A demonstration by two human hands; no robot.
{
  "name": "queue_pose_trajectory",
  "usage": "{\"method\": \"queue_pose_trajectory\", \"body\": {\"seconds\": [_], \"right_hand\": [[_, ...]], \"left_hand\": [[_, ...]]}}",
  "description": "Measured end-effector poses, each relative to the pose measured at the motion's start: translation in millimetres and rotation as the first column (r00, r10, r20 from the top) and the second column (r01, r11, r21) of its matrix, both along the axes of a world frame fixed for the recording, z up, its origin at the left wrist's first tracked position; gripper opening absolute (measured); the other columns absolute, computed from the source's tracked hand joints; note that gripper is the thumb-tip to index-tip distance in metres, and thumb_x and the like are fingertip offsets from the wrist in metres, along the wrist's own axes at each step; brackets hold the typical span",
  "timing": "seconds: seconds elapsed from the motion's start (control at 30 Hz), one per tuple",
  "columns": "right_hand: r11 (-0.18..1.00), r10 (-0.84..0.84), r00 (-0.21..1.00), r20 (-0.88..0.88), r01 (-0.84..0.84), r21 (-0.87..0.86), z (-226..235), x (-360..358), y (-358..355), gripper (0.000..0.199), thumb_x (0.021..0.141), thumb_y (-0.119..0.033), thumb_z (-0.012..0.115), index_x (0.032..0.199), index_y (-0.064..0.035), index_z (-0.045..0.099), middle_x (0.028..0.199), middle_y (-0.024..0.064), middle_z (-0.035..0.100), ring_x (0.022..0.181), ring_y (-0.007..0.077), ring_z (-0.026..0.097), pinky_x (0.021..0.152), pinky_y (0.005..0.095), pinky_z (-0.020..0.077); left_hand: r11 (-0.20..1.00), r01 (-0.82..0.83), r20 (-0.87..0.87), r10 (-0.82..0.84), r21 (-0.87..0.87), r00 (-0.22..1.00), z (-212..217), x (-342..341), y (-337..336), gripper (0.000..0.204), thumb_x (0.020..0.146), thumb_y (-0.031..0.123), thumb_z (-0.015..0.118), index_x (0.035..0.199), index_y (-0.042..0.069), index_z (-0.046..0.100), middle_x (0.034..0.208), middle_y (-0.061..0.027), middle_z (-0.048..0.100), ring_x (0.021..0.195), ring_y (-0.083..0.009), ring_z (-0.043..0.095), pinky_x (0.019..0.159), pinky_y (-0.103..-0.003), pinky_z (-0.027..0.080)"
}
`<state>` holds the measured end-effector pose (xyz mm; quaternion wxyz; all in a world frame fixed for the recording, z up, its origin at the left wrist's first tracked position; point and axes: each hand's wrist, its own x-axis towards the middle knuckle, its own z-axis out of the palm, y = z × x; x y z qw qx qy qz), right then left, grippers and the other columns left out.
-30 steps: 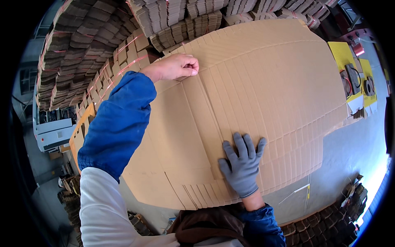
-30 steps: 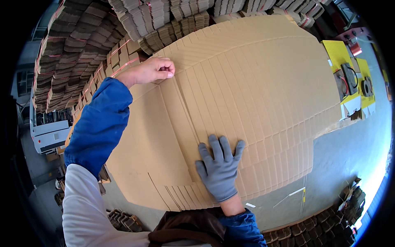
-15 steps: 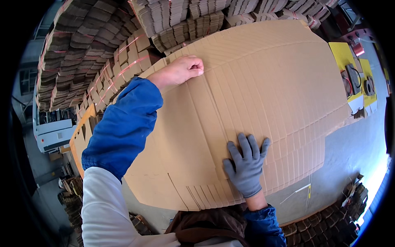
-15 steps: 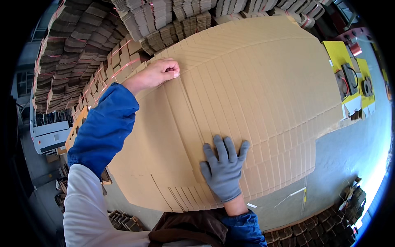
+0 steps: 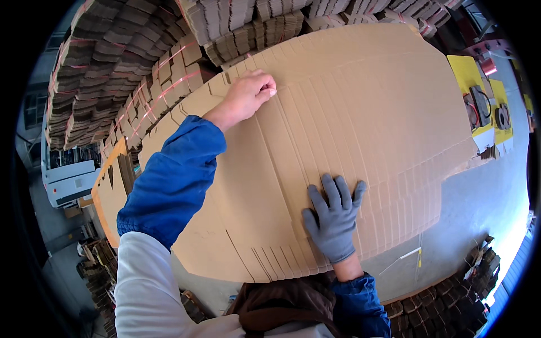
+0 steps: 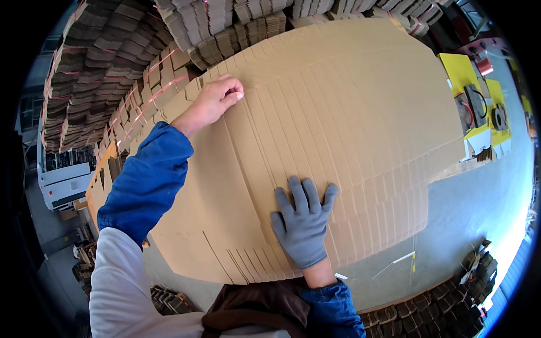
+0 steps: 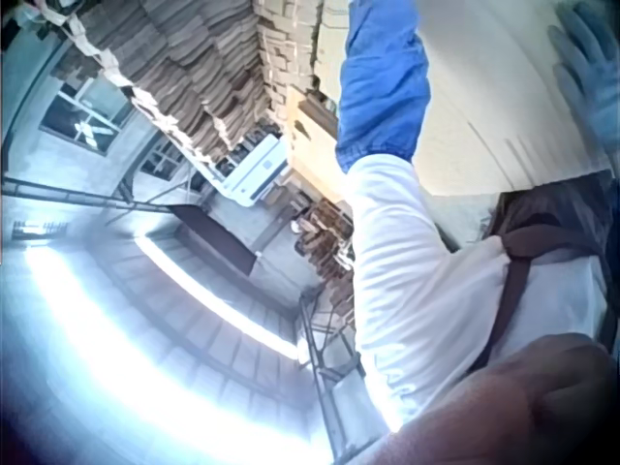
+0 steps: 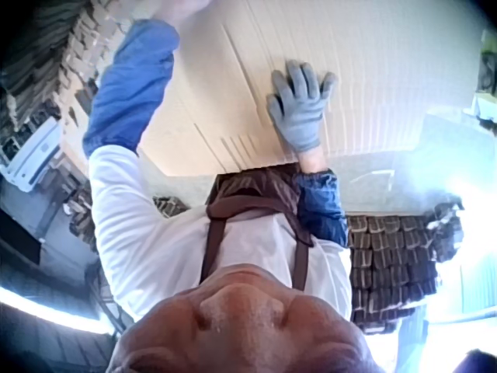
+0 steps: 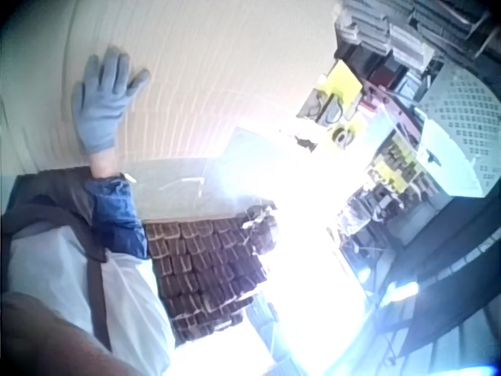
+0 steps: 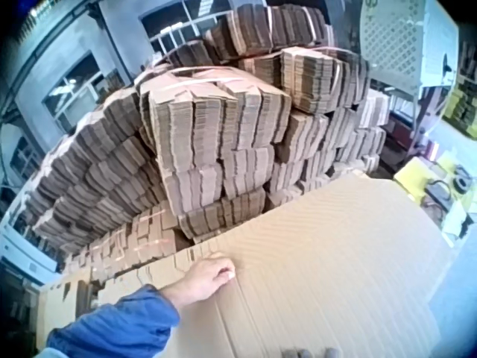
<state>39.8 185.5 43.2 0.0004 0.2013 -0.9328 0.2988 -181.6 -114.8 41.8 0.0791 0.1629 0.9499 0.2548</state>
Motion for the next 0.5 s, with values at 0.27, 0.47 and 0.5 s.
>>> {"method": "queue_pose_trajectory", "body": {"seconds": [0.27, 0.47, 0.5], "right_hand": [[0.996, -0.082, 0.996, -0.025, 0.082, -0.033, -9.0, 0.0, 6.7, 0.046, 0.089, -0.022, 0.073, 0.132, -0.0117, 0.063, 0.145, 0.0094, 0.055, 0.137, 0.0326, 0.049, 0.123, 0.0591, 0.0245], [0.991, -0.131, 0.991, -0.037, 0.131, 0.015, -1.6, -9.6, 0.2, 0.048, 0.086, -0.024, 0.076, 0.132, -0.0159, 0.064, 0.146, 0.0063, 0.056, 0.13, 0.031, 0.051, 0.114, 0.054, 0.034], [0.99, -0.137, 0.99, -0.031, 0.138, 0.017, -1.3, -9.7, 0.3, 0.049, 0.086, -0.025, 0.076, 0.132, -0.0166, 0.065, 0.146, 0.006, 0.056, 0.129, 0.0309, 0.051, 0.113, 0.0532, 0.035]], "left_hand": [[0.996, -0.083, 0.125, 0.081, 0.011, 0.989, -3.4, 4.2, 1.1, 0.012, 0.101, 0.022, 0.067, 0.103, 0.01, 0.066, 0.1, -0.0045, 0.064, 0.102, -0.0265, 0.06, 0.091, -0.042, 0.05], [0.992, -0.119, 0.065, 0.116, 0.031, 0.991, 0.4, 13.6, 3.9, 0.008, 0.101, 0.016, 0.066, 0.105, 0.009, 0.065, 0.103, -0.0051, 0.061, 0.099, -0.0239, 0.059, 0.088, -0.038, 0.049], [0.991, -0.125, 0.051, 0.122, 0.056, 0.991, 1.7, 16.5, 5.2, 0.007, 0.1, 0.013, 0.065, 0.105, 0.008, 0.064, 0.103, -0.0055, 0.059, 0.097, -0.0231, 0.058, 0.085, -0.037, 0.048]]}}
